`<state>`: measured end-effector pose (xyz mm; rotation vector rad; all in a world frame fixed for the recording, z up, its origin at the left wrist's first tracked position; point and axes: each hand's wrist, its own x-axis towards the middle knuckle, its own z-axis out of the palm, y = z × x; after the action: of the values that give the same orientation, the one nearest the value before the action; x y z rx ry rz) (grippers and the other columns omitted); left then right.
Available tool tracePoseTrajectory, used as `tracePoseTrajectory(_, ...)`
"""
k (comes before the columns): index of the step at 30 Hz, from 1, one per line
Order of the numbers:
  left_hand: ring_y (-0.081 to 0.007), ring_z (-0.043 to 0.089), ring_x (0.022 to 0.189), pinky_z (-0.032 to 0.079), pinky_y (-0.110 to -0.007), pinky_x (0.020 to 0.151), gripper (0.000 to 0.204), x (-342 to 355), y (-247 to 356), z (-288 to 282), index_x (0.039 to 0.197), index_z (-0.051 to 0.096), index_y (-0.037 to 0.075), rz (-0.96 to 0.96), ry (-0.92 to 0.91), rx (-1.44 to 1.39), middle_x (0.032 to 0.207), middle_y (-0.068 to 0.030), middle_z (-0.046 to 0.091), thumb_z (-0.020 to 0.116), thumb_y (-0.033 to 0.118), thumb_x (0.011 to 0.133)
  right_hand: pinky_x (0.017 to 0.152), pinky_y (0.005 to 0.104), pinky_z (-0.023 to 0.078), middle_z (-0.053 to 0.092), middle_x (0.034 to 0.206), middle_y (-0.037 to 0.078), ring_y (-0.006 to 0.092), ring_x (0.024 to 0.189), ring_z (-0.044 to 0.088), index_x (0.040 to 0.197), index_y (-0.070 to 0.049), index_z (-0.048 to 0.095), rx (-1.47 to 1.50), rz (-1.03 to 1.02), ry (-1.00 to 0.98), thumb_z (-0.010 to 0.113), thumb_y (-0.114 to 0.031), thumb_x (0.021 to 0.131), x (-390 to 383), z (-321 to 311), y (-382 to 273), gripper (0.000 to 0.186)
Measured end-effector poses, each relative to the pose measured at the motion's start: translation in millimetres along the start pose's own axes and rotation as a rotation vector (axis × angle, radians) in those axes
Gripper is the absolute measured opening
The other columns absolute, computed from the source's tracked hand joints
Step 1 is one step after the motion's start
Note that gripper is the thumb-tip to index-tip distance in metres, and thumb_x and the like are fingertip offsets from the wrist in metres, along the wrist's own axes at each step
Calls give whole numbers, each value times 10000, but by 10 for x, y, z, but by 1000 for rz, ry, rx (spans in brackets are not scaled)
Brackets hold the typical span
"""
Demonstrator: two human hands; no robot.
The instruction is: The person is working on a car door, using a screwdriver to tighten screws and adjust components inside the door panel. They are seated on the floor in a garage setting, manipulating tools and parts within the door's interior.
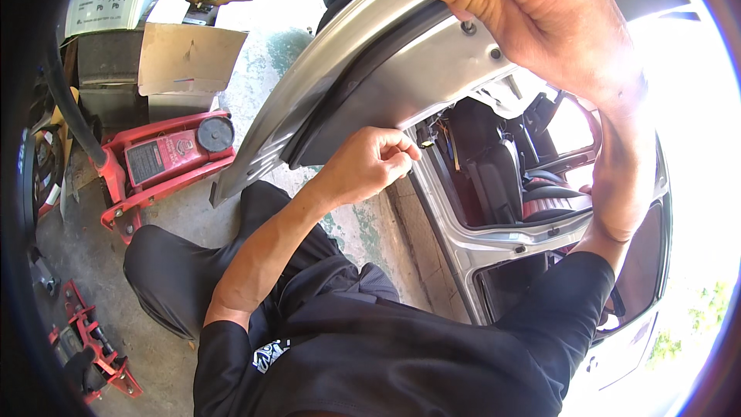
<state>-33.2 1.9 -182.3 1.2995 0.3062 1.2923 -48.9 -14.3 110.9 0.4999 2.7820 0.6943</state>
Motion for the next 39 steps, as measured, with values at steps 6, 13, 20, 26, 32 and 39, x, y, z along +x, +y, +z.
tracePoseTrajectory(6,-48,483,621,388,-254,563,154,-18,61,-134,975,700,-42,-11,45,45,699,7,590,608,77,940,514,271,445,609,691,56,121,545,562,1080,-21,713,-4,-55,17,583,-309,1035,140,41,-12,320)
tracePoseTrajectory(13,-48,454,608,364,-256,556,147,-25,30,-28,951,689,-42,5,15,24,681,22,557,608,78,926,496,327,468,624,678,93,178,535,590,1091,-15,711,-155,138,-136,571,-294,1032,170,26,-221,318)
tracePoseTrajectory(20,-45,449,606,367,-255,565,161,-23,36,-35,939,685,-47,2,-9,9,666,35,531,602,90,925,382,245,466,659,622,119,145,420,599,930,79,678,562,618,-92,484,-138,1041,332,-52,-393,312)
tracePoseTrajectory(26,-43,449,607,377,-252,573,171,9,-35,12,950,687,-55,13,-16,4,658,42,518,600,91,928,385,212,509,666,650,149,169,427,635,888,70,661,882,664,126,464,-164,1069,43,-46,-75,356)
tracePoseTrajectory(32,-41,459,618,372,-246,565,153,-1,-25,75,960,687,-52,15,3,-2,704,21,570,605,73,926,544,226,572,725,825,90,144,668,736,927,49,658,699,455,-58,577,-228,1047,-85,-18,-186,313)
tracePoseTrajectory(39,-41,479,631,381,-241,560,157,-8,-55,0,982,691,-52,4,29,7,721,5,593,593,58,926,399,247,445,646,664,46,126,486,613,830,-5,681,-411,-399,208,768,-228,911,26,96,-23,253)
